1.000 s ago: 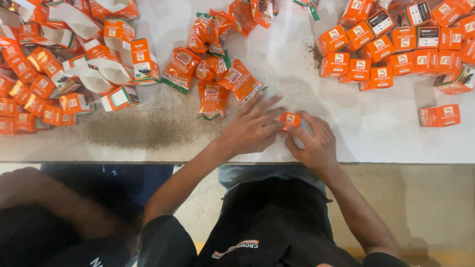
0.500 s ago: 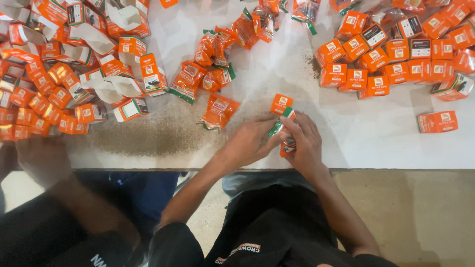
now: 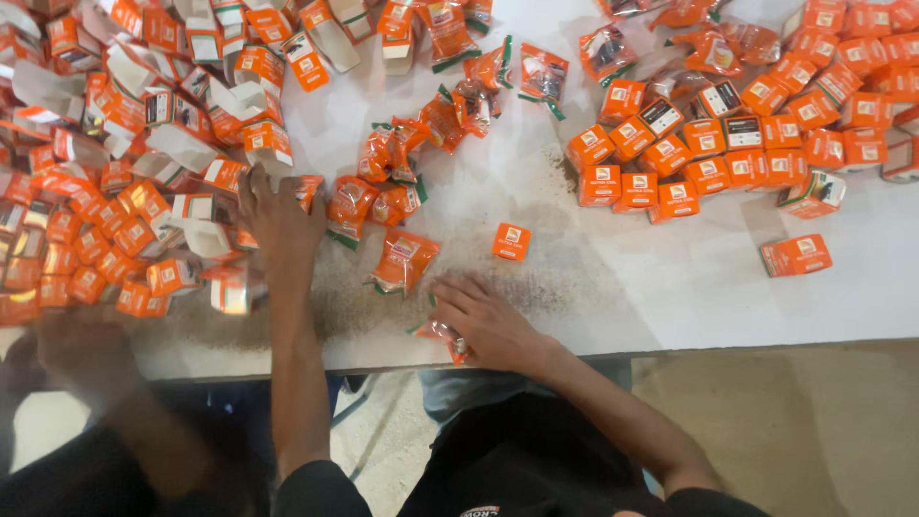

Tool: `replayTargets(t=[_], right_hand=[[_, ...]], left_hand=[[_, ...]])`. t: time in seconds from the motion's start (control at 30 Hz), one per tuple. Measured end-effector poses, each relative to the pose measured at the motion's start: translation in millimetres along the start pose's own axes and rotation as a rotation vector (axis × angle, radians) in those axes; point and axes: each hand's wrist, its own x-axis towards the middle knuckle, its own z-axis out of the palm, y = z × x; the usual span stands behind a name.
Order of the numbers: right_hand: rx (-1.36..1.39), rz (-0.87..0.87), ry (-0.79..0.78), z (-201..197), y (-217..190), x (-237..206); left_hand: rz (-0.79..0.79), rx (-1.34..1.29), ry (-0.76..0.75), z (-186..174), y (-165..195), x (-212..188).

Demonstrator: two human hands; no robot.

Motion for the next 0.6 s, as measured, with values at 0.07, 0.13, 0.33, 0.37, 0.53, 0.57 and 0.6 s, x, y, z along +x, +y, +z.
replayTargets(t=[0.07,0.13,0.33,0.37,0.53,0.57,0.6], right_hand=[[-0.165,0.062,0.021,0.0,14.5,15.9],[-0.274,0.174,0.074,-9.5,34.8,21.0],[-0.08,0.457,0.238,-69.9,81.2,-52.3],[-0.093,0.45,0.304,-74.0,82.7,-63.3],[-0.132,0.559,0.696,-72.5,64.7,-89.0],[-0.027,0.59,0.727,-73.3,58.6,-90.8],[0.079,0.621,0.754,-75.7,52.8,-91.9]], left_hand=[[-0.019,-0.029,0.006,6.6,-2.1,7.9],[0.01,-0.086,-0.004,6.8,-2.6,10.5],[0.061,0.01,-0.044,-6.3,9.6,11.8],[0.08,0.012,0.007,-11.6,15.8,10.4],[-0.012,-0.662,0.131,-36.6,87.2,-23.9],[-0.005,-1.001,-0.025,-37.9,107.2,-36.3],[0.0,-1.338,-0.185,-38.3,126.0,-48.9]])
